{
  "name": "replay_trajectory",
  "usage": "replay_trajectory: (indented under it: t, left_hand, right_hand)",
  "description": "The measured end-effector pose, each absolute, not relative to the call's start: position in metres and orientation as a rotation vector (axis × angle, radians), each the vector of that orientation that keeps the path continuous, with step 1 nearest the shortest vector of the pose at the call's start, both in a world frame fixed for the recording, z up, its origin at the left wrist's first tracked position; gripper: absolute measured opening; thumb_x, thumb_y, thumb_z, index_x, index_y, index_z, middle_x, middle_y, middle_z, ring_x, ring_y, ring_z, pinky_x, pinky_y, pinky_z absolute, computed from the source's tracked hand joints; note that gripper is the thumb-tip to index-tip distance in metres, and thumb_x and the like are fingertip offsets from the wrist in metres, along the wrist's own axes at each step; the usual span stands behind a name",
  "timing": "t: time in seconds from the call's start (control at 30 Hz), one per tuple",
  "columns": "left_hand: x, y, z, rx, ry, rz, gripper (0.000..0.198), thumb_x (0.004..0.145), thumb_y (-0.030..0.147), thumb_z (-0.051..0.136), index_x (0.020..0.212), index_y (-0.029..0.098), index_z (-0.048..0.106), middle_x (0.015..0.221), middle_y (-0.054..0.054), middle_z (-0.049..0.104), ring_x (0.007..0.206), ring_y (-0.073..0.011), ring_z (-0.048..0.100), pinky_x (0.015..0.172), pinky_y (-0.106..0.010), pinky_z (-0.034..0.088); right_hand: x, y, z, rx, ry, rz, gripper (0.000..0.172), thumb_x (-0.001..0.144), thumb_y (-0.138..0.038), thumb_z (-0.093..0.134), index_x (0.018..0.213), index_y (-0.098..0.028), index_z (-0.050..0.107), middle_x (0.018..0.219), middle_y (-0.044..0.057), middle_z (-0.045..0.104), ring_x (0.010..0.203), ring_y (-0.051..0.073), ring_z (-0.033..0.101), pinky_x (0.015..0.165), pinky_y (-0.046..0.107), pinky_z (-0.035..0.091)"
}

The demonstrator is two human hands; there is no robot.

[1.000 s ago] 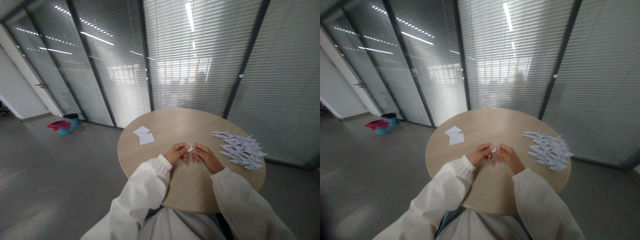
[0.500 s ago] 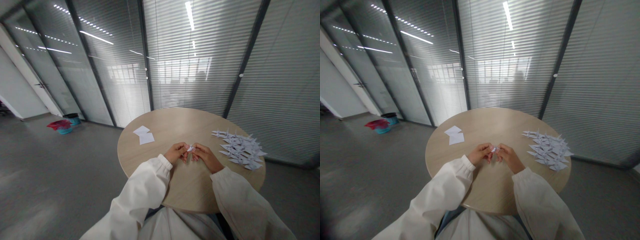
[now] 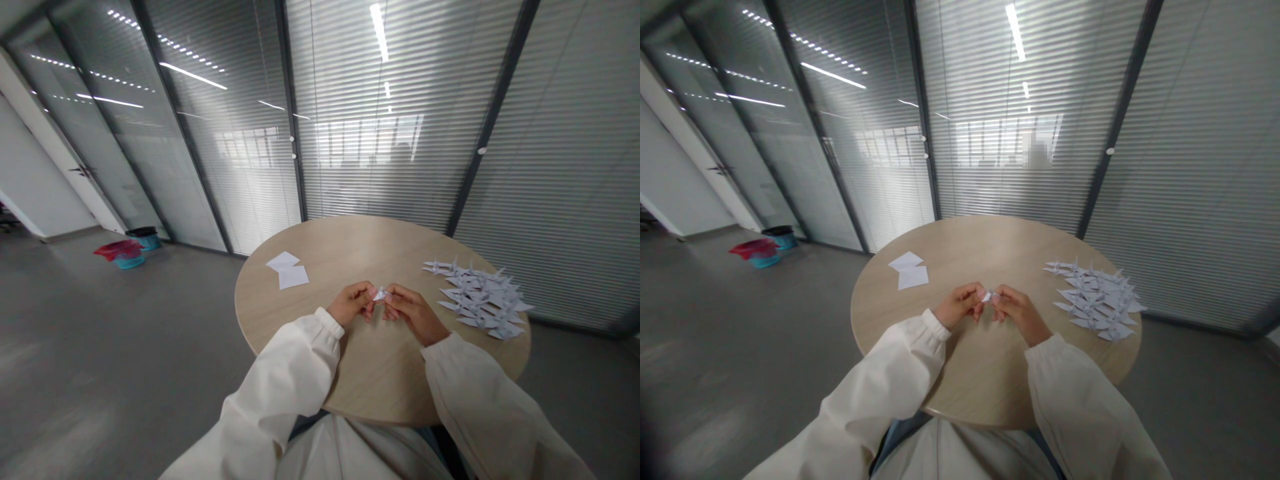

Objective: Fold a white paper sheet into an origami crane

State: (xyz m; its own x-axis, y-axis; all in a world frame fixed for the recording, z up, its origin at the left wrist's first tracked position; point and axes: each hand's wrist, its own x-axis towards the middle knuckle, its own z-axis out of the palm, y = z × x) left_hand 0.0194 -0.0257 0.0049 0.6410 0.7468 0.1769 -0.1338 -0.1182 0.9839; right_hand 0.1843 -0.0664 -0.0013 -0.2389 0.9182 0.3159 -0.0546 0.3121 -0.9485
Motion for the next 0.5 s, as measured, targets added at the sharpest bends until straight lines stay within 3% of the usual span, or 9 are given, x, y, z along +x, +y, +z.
replay_trajectory:
  t: [0.5]
  left_hand:
    - [0.019,-0.031,0.008,1.368,0.331,0.759,0.041,0.069,0.05,0.063,0.073,0.015,0.043,0.051,0.007,0.041,0.041,-0.0055,0.043,0.043,-0.019,0.034]
  right_hand:
    - [0.181,-0.074,0.009,-0.666,-1.37,1.4,0.02,0.076,-0.036,0.062,0.072,-0.017,0.057,0.052,-0.004,0.043,0.05,0.01,0.041,0.059,0.027,0.039]
